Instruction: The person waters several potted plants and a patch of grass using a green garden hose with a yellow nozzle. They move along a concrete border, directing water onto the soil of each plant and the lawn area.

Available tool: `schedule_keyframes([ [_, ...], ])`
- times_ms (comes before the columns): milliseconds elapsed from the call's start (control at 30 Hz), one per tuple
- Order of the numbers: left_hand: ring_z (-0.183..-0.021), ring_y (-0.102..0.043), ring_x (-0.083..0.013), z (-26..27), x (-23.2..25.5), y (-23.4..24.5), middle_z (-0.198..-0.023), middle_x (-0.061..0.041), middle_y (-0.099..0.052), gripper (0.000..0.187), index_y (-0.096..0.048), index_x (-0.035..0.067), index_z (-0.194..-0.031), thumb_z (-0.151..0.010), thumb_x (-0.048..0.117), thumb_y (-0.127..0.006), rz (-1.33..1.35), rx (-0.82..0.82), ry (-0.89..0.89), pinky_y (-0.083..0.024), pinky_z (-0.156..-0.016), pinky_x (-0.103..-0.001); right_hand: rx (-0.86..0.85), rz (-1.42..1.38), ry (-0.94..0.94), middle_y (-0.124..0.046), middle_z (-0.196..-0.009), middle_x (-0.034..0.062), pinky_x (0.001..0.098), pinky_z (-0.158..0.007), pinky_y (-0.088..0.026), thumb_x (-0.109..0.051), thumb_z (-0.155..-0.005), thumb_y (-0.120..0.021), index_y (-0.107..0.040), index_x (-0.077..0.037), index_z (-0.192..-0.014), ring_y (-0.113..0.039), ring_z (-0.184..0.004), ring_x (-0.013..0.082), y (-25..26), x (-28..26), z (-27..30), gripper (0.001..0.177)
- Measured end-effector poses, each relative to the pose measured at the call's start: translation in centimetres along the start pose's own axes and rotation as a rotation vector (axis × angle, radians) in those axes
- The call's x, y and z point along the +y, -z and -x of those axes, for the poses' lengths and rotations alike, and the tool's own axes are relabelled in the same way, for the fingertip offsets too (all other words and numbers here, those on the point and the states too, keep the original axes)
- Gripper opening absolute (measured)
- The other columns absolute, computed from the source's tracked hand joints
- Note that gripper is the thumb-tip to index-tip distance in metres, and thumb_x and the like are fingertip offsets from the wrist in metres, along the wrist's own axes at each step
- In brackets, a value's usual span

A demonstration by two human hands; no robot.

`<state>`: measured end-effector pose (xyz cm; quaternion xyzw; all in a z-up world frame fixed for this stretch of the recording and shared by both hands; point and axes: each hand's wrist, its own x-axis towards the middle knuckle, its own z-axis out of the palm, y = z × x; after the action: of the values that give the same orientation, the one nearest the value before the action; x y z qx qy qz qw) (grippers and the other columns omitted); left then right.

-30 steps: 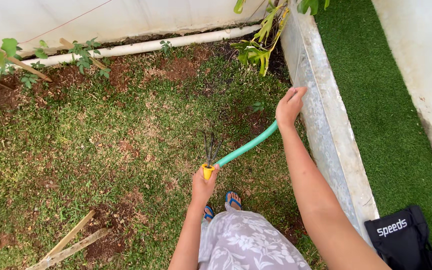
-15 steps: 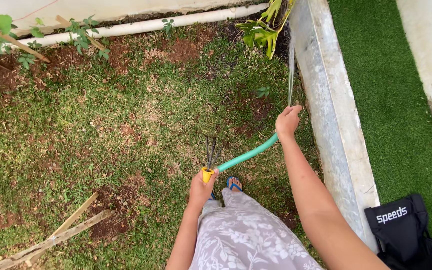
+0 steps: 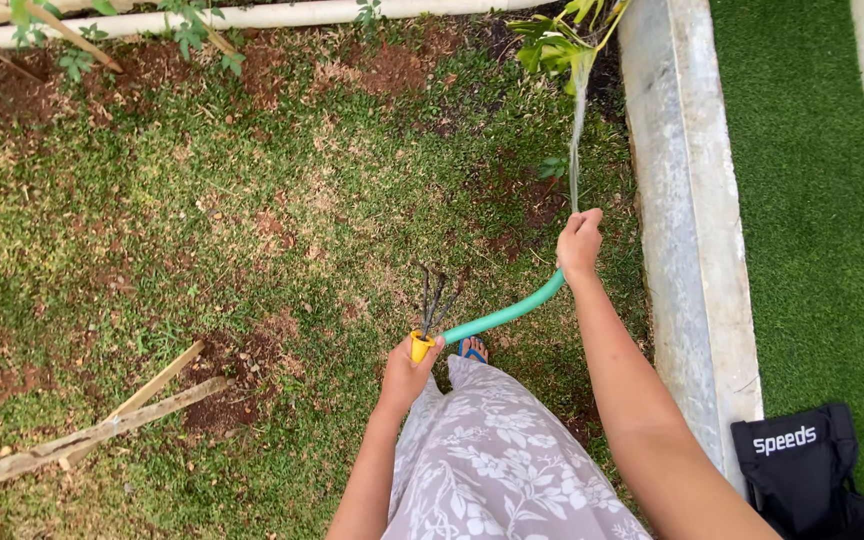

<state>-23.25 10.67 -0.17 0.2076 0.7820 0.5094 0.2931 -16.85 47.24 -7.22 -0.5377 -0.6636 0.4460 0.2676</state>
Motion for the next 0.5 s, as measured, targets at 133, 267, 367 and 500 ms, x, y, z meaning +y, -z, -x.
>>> schedule_keyframes([
  [133, -0.057, -0.042, -0.0096, 1.2, -0.5, 0.4, -0.061, 0.000, -0.051, 0.034, -0.060, 0.002, -0.079, -0.093, 0.031, -0.072, -0.007, -0.004, 0.001, -0.036, -0.050, -0.031, -0.178, -0.010, -0.054, -0.051, -0.062, 0.0081, 0.0373, -0.031, -0.037, -0.025, -0.107, -0.043, -0.037, -0.011, -0.102, -0.050, -0.039, 0.0193, -0.5, -1.8, 1.5, 0.016],
  [267, -0.059, -0.040, -0.0095, 2.5, -1.3, 1.0, -0.064, 0.001, -0.049, 0.032, -0.060, 0.003, -0.081, -0.094, 0.031, -0.070, 0.050, -0.014, 0.016, -0.037, -0.052, -0.030, -0.278, -0.008, -0.022, -0.049, -0.061, 0.0060, 0.0359, -0.031, -0.036, -0.025, -0.106, -0.044, -0.037, -0.012, -0.102, -0.050, -0.040, 0.0169, -1.5, -3.0, 2.4, 0.016],
  [367, -0.059, -0.039, -0.0099, 3.0, -1.8, 1.4, -0.063, 0.001, -0.047, 0.034, -0.057, 0.003, -0.079, -0.094, 0.030, -0.070, 0.044, 0.009, 0.025, -0.036, -0.052, -0.030, -0.317, 0.020, -0.007, -0.049, -0.061, 0.0059, 0.0356, -0.030, -0.037, -0.026, -0.107, -0.043, -0.036, -0.012, -0.101, -0.050, -0.040, 0.0173, -2.5, -3.6, 2.9, 0.017],
  [500, -0.059, -0.041, -0.0088, 3.8, -1.9, 2.1, -0.064, 0.003, -0.049, 0.031, -0.058, 0.005, -0.079, -0.094, 0.030, -0.069, 0.086, 0.035, 0.038, -0.037, -0.053, -0.029, -0.357, 0.023, 0.012, -0.050, -0.060, 0.0060, 0.0360, -0.031, -0.036, -0.026, -0.106, -0.044, -0.037, -0.013, -0.102, -0.050, -0.041, 0.0169, -3.9, -4.4, 3.4, 0.016],
])
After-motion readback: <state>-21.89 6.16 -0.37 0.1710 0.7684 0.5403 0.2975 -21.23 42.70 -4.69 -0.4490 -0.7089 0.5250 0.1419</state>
